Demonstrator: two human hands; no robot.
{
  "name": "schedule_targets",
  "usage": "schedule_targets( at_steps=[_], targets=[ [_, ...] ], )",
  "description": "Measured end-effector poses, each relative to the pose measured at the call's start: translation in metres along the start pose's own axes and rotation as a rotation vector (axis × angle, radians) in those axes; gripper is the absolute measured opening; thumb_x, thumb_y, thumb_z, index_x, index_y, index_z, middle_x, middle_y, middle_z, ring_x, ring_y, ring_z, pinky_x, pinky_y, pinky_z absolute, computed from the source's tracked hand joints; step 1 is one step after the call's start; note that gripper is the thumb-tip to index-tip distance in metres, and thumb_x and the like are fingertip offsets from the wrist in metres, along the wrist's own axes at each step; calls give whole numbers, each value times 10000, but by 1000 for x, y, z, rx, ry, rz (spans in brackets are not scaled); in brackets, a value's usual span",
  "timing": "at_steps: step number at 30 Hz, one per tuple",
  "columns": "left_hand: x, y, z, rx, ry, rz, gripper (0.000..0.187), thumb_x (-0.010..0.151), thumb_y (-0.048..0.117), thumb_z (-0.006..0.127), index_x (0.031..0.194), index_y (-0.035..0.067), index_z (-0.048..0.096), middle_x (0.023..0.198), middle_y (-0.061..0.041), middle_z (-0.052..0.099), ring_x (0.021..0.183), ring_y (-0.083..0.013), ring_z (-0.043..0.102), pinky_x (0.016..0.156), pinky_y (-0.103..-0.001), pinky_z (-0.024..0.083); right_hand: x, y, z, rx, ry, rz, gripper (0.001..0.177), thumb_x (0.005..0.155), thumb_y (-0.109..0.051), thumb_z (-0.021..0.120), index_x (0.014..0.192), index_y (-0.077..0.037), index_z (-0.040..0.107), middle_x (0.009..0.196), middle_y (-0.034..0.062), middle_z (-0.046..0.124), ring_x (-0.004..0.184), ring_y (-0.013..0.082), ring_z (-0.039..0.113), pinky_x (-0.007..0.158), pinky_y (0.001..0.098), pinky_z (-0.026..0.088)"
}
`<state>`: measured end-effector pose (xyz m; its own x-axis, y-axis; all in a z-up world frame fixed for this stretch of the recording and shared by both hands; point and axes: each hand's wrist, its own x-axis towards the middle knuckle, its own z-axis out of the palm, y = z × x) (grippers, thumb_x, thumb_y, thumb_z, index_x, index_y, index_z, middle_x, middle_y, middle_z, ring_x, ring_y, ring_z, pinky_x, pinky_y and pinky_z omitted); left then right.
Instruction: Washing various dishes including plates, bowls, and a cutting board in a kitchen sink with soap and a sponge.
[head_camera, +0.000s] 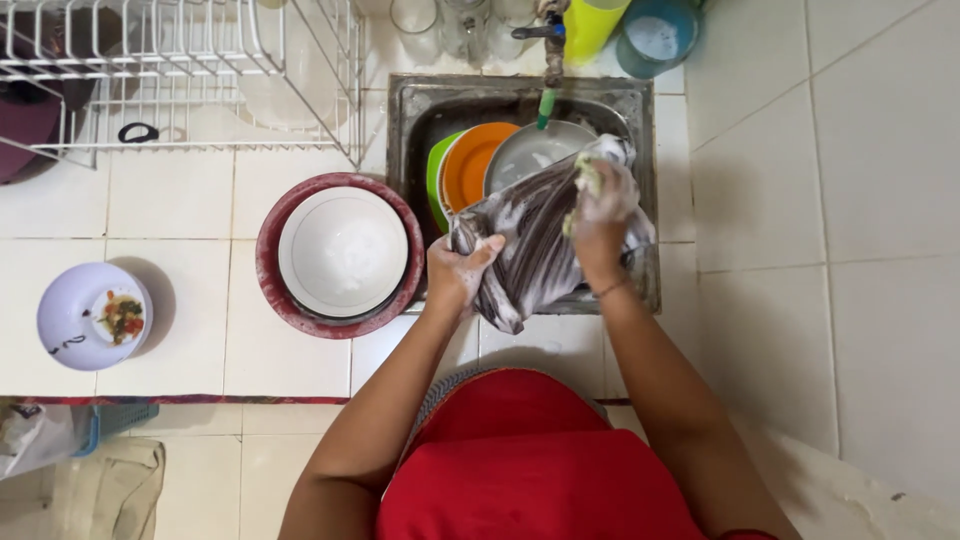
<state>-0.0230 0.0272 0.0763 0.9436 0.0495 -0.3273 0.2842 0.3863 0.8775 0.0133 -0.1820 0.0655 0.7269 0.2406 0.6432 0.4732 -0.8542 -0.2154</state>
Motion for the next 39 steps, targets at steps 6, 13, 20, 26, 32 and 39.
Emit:
schedule_targets(
  at_steps=[6, 13, 20, 26, 32, 39],
  targets=[
    [-2, 15, 7, 106, 15, -9, 312, 775, 167, 858, 994, -19, 736, 887, -54, 745, 732, -123, 673, 694, -267, 562, 7, -5, 20, 328, 16, 76, 272, 943, -33, 653, 1212, -19, 692, 1314, 136, 616, 1261, 346, 581, 1125, 469, 452],
    [-1, 14, -1, 159, 123, 24, 272, 821, 117, 875, 915, -84, 718, 835, -88, 715, 680, -141, 623, 635, -287, 524, -42, 58, 31, -75, -127, 173, 517, 896, -83, 691, 1395, 2, 586, 1304, 209, 616, 1246, 373, 497, 1098, 563, 382],
    [6, 11, 14, -14, 159, 11, 234, 827, 86, 833, 984, -62, 741, 900, -96, 752, 722, -141, 683, 671, -266, 565, -93, -20, 27, 278, -19, 382, 318, 982, -47, 627, 1299, -74, 630, 1264, 169, 622, 1184, 281, 611, 1069, 403, 483],
    [0, 5, 15, 272, 23, 67, 262, 843, 115, 883, 914, -85, 729, 837, -90, 706, 689, -126, 607, 643, -275, 511, -7, 27, 18, 176, -41, 60, 316, 938, -43, 594, 1241, -18, 681, 1223, 180, 657, 1195, 359, 601, 1106, 465, 447],
    [-5, 26, -6, 496, -92, 164, 345, 701, 144, 943, 836, -34, 680, 751, -46, 678, 636, -93, 573, 581, -247, 493, 5, 134, -10, 220, 213, 481, 352, 1116, -252, 532, 1340, 17, 507, 1270, 203, 619, 1136, 317, 647, 955, 415, 568],
    [9, 66, -6, 591, -44, 93, 459, 642, 275, 969, 932, -6, 751, 748, -47, 680, 607, -118, 521, 542, -292, 430, -41, 165, -21, 1391, -29, 921, 577, 1104, -507, 511, 1352, 13, 522, 1253, 147, 642, 1047, 190, 639, 874, 314, 551]
  ],
)
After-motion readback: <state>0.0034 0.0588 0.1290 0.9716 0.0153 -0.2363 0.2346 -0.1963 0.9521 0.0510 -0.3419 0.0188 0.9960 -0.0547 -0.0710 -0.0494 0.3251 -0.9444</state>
